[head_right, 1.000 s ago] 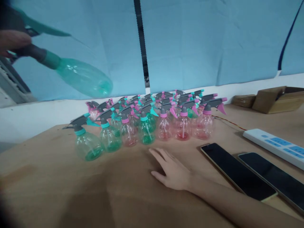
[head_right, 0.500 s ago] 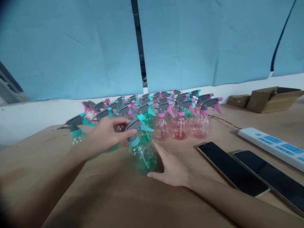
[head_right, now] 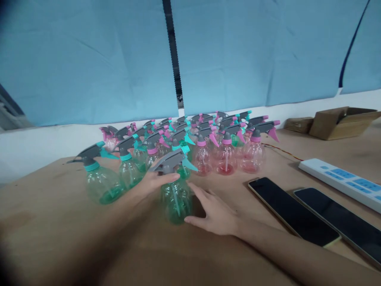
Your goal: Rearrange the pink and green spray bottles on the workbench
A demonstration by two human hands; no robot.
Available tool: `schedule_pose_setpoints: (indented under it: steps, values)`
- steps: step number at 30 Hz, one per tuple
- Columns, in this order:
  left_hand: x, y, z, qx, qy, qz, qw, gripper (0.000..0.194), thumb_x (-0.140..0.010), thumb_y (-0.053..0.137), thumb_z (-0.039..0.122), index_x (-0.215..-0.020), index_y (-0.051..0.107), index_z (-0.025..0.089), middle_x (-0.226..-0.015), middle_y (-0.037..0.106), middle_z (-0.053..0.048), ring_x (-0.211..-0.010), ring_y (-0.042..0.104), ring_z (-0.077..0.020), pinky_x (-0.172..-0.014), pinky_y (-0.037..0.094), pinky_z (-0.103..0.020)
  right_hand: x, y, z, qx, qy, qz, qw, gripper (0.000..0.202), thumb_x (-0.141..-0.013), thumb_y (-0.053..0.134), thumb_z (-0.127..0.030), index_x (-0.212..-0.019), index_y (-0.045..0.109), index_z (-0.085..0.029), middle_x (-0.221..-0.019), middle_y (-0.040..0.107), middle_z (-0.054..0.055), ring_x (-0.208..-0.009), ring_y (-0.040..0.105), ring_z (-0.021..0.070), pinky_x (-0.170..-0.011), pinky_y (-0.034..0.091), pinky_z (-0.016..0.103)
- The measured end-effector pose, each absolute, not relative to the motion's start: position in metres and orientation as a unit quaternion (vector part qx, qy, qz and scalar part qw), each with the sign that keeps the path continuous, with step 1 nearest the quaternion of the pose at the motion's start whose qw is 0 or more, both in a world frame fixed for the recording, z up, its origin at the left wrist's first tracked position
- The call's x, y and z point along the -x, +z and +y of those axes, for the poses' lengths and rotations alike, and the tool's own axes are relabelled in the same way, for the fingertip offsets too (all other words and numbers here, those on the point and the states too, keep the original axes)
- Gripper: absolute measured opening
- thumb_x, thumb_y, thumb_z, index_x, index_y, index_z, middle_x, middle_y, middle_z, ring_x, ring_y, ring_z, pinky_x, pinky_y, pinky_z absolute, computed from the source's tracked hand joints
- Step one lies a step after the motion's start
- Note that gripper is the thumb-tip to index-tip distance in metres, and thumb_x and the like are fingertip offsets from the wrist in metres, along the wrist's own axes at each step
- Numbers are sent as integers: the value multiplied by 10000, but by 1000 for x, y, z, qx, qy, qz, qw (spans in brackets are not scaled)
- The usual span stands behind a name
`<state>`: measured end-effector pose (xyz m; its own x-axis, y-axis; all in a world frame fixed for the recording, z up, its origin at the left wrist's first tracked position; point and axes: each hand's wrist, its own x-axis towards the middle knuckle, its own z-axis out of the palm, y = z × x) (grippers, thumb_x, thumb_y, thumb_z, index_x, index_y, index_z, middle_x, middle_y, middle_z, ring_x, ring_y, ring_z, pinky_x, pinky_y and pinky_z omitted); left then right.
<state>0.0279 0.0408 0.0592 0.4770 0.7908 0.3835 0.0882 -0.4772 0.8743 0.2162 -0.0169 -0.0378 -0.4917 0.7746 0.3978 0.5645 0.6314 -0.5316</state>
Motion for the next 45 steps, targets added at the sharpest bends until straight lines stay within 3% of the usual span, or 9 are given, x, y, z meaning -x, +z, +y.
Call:
schedule_pose_setpoints:
  steps: [6, 12, 15, 18, 22, 28, 34, 41, 45]
  values:
    - [-40, 74, 38, -711, 345, 241, 563, 491, -579, 628, 187, -1069, 613, 203, -910, 659, -42, -950, 560, -236, -850, 407, -365, -217, -35, -17, 389, 171, -854, 299, 769, -847, 513, -436, -1435, 60, -237, -1444, 291, 110, -1286, 320, 278, -1023, 313, 507]
    - [-40, 77, 39, -631, 377, 247, 631, 385, -571, 508, 143, -924, 654, 180, -925, 663, -51, -922, 596, -236, -766, 471, -352, -220, -38, -18, 389, 178, -863, 268, 781, -847, 501, -460, -1440, 46, -233, -1435, 304, 117, -1285, 314, 282, -1020, 312, 495]
    - [-37, 74, 44, -614, 417, 255, 620, 341, -592, 498, 145, -895, 653, 167, -906, 661, -64, -980, 579, -253, -732, 497, -362, -220, -36, -18, 402, 163, -871, 230, 733, -839, 507, -462, -1430, 152, -213, -1398, 354, 131, -1265, 329, 298, -1012, 310, 497]
    - [-35, 71, 48, -620, 442, 252, 597, 329, -586, 482, 130, -864, 654, 165, -911, 657, -59, -984, 580, -257, -709, 507, -359, -219, -30, -19, 384, 133, -890, 208, 552, -866, 484, -383, -1371, 322, -230, -1348, 406, 109, -1239, 352, 271, -1015, 306, 466]
    - [-36, 70, 48, -625, 458, 262, 574, 317, -567, 461, 130, -812, 661, 155, -881, 661, -58, -938, 596, -257, -690, 504, -357, -218, -25, -19, 370, 107, -901, 199, 448, -882, 450, -290, -1322, 399, -224, -1299, 437, 105, -1221, 361, 239, -1015, 304, 441]
    - [-39, 72, 45, -605, 476, 282, 572, 302, -516, 469, 131, -761, 645, 146, -768, 648, -49, -774, 612, -231, -624, 487, -339, -218, -27, -20, 368, 99, -900, 210, 429, -888, 438, -298, -1311, 409, -233, -1300, 436, 102, -1205, 378, 239, -1001, 321, 440]
    - [-40, 74, 42, -605, 453, 286, 589, 152, -506, 486, 152, -631, 572, 145, -592, 582, -16, -568, 560, -157, -602, 452, -301, -219, -29, -19, 366, 92, -903, 206, 438, -887, 435, -296, -1317, 398, -222, -1307, 431, 108, -1220, 362, 242, -1004, 316, 451]
    - [-40, 73, 42, -627, 437, 246, 597, 324, -556, 486, 125, -840, 640, 150, -867, 654, -48, -880, 610, -230, -836, 457, -386, -219, -28, -19, 369, 89, -902, 203, 439, -884, 434, -292, -1314, 406, -212, -1311, 430, 108, -1221, 363, 237, -1017, 304, 440]
    - [-39, 72, 43, -640, 431, 228, 594, 341, -581, 483, 120, -880, 644, 155, -906, 658, -55, -933, 601, -238, -846, 463, -390, -219, -29, -19, 366, 88, -904, 202, 439, -885, 431, -294, -1316, 403, -215, -1308, 432, 105, -1221, 362, 237, -1019, 302, 439]
